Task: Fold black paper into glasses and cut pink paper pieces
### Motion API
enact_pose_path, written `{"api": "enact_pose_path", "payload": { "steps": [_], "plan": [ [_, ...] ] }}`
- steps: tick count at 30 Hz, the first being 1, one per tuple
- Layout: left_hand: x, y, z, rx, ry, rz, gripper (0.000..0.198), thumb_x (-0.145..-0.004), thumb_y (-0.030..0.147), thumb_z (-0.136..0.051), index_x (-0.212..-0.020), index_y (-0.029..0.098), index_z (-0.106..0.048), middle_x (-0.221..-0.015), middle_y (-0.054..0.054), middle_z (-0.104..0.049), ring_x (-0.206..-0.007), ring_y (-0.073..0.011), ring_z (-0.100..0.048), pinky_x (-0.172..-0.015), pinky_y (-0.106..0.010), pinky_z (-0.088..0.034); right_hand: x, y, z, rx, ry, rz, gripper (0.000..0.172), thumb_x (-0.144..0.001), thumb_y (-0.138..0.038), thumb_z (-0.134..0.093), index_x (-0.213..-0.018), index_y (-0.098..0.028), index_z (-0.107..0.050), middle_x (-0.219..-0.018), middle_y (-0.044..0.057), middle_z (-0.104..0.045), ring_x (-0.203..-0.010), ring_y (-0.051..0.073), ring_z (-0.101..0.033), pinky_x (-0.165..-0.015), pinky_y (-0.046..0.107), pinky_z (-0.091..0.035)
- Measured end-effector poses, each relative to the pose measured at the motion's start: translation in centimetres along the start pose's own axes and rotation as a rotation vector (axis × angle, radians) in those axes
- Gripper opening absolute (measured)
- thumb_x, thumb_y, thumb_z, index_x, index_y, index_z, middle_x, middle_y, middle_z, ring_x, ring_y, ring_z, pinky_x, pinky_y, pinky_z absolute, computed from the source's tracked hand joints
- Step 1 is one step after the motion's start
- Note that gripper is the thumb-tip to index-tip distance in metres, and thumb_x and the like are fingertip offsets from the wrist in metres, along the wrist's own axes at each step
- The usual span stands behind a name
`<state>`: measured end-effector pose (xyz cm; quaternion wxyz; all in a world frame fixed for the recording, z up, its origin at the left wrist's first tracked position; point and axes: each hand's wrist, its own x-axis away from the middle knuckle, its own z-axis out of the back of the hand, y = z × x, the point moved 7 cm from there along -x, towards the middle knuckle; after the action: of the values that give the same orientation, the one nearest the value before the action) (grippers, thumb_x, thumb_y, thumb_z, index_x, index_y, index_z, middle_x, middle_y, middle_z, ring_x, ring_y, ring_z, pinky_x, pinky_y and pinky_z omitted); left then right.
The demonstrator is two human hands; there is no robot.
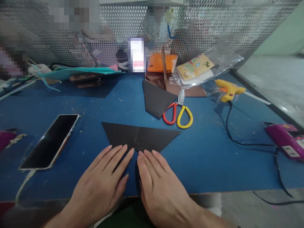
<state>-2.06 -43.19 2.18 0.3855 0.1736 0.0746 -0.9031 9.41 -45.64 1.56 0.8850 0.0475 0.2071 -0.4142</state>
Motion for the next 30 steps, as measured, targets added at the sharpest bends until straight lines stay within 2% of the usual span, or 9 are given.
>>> {"api": "enact_pose_path", "payload": {
  "steps": [3,8,12,17,21,25,27,30],
  "plan": [
    [-0.4,0.2,0.2,0.002,0.014,0.012,0.045,-0.093,0.028,-0.048,-0.126,0.003,-0.066,-0.127,-0.019,-0.068,-0.119,-0.0342,-0.061,-0.102,-0.051,-0.050,-0.2,0.3,0.3,-0.014,0.019,-0.015,0.040,-0.093,-0.010,-0.043,-0.125,0.005,-0.062,-0.127,0.022,-0.069,-0.117,0.036,-0.066,-0.101,0.054,-0.054],
    [-0.7,0.9,0.1,-0.005,0.023,-0.029,0.045,-0.089,0.023,-0.049,-0.122,-0.004,-0.066,-0.123,-0.024,-0.068,-0.117,-0.0360,-0.061,-0.096,-0.049,-0.055,0.0,0.7,0.4,-0.060,0.013,-0.035,0.042,-0.093,-0.010,-0.041,-0.128,0.004,-0.061,-0.130,0.020,-0.068,-0.121,0.032,-0.063,-0.102,0.048,-0.055],
    [-0.4,1.0,-0.5,-0.025,-0.031,-0.041,0.047,-0.091,0.020,-0.047,-0.133,0.004,-0.060,-0.128,-0.023,-0.066,-0.117,-0.0354,-0.062,-0.093,-0.050,-0.057,0.5,0.5,0.5,0.000,0.065,-0.024,0.040,-0.091,-0.008,-0.043,-0.123,0.006,-0.062,-0.126,0.023,-0.069,-0.119,0.034,-0.065,-0.101,0.048,-0.055],
    [-0.4,0.8,-0.8,-0.004,-0.064,-0.010,0.046,-0.094,0.026,-0.047,-0.136,0.012,-0.060,-0.128,-0.020,-0.067,-0.119,-0.0350,-0.063,-0.101,-0.057,-0.051,0.8,0.0,0.3,0.064,0.067,0.038,0.042,-0.089,-0.006,-0.041,-0.124,0.008,-0.061,-0.125,0.025,-0.068,-0.117,0.036,-0.065,-0.107,0.050,-0.048],
    [-0.6,1.1,-0.8,-0.004,-0.053,0.025,0.047,-0.092,0.030,-0.049,-0.132,0.011,-0.063,-0.128,-0.020,-0.067,-0.121,-0.0356,-0.061,-0.106,-0.056,-0.047,1.2,-0.2,-0.2,0.095,0.007,0.063,0.045,-0.092,-0.012,-0.043,-0.129,0.006,-0.059,-0.133,0.025,-0.064,-0.125,0.037,-0.059,-0.112,0.051,-0.042],
    [-0.6,1.7,-0.9,-0.050,-0.020,0.031,0.046,-0.094,0.031,-0.047,-0.130,0.010,-0.065,-0.127,-0.020,-0.068,-0.121,-0.0357,-0.062,-0.107,-0.055,-0.045,1.5,-0.4,-0.4,0.126,0.015,0.086,0.046,-0.092,-0.016,-0.046,-0.131,0.007,-0.057,-0.134,0.026,-0.063,-0.126,0.037,-0.058,-0.115,0.050,-0.038],
    [-0.7,1.8,-0.9,-0.091,-0.004,0.025,0.045,-0.095,0.029,-0.045,-0.128,0.008,-0.066,-0.124,-0.021,-0.069,-0.119,-0.0358,-0.063,-0.107,-0.055,-0.045,1.3,-0.2,-0.1,0.093,0.019,0.074,0.045,-0.092,-0.016,-0.047,-0.130,0.006,-0.058,-0.132,0.025,-0.064,-0.124,0.035,-0.059,-0.116,0.050,-0.036],
    [-0.7,2.0,-1.0,-0.160,0.022,-0.028,0.044,-0.094,0.028,-0.046,-0.127,0.006,-0.065,-0.123,-0.023,-0.068,-0.118,-0.0365,-0.063,-0.105,-0.055,-0.046,1.1,0.3,0.6,-0.044,-0.022,0.026,0.043,-0.094,-0.018,-0.047,-0.132,0.000,-0.058,-0.132,0.019,-0.066,-0.123,0.030,-0.059,-0.117,0.048,-0.036]
  ]
}}
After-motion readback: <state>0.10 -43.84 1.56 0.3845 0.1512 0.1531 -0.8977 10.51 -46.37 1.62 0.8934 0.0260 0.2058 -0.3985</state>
